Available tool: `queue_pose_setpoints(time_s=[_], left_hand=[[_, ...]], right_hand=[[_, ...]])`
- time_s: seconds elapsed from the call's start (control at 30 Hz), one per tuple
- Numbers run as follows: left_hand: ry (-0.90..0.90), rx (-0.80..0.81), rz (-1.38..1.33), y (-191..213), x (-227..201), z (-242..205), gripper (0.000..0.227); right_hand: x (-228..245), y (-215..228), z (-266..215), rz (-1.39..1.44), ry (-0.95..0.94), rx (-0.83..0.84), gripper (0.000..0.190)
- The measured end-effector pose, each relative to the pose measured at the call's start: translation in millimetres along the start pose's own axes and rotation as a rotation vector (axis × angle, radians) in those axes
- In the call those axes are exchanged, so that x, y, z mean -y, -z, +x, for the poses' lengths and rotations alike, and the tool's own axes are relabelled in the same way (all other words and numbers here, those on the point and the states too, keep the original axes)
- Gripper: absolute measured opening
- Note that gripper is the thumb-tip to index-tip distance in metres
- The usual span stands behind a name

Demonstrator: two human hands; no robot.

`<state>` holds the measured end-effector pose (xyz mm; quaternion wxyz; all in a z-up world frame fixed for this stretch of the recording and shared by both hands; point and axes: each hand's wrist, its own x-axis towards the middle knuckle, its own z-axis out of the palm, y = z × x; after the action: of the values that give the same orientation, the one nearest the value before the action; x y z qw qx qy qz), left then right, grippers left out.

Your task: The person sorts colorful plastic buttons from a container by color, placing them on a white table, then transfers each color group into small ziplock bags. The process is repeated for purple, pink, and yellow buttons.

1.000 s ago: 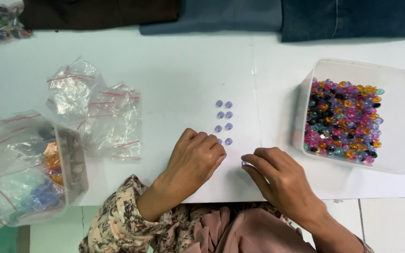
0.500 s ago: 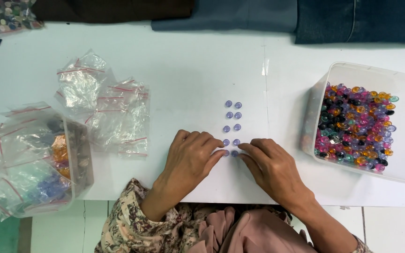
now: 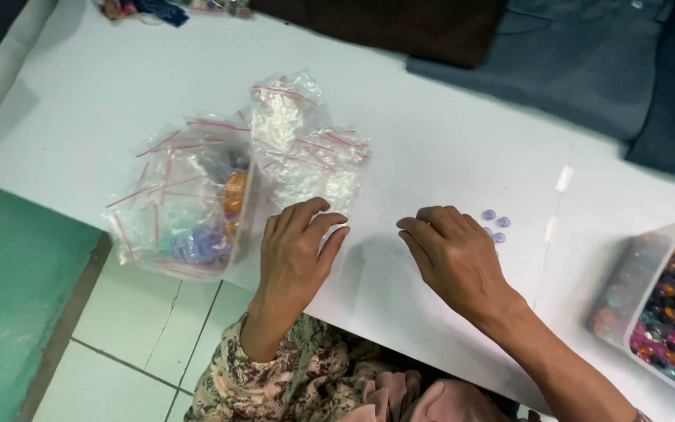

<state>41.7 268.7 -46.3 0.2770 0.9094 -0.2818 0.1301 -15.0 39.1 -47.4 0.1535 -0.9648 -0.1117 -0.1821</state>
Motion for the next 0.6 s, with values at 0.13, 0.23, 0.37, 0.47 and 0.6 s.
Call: queue_pose_setpoints(time_s=[0.13, 0.23, 0.37, 0.47, 0.6], left_hand=[[0.091, -0.029, -0.008, 2, 14, -13, 0.016], [0.097, -0.053, 0.027, 3, 22, -19, 0.018], [0.129, -0.004, -0.042, 1, 28, -25, 0.02], [0.127, 0.023, -0.048, -6, 34, -29, 0.021], [0.098, 0.01, -0.036, -15, 40, -32, 0.022]], right_hand=[[10, -28, 44, -0.001, 0.025, 0.03, 0.009], [19, -44, 76, 0.003, 0.052, 0.034, 0.014], [26, -65, 106, -0.049, -0.032, 0.12, 0.03], [24, -82, 112, -0.065, -0.089, 0.159, 0.029], [19, -90, 109, 0.085, -0.142, 0.108, 0.01]])
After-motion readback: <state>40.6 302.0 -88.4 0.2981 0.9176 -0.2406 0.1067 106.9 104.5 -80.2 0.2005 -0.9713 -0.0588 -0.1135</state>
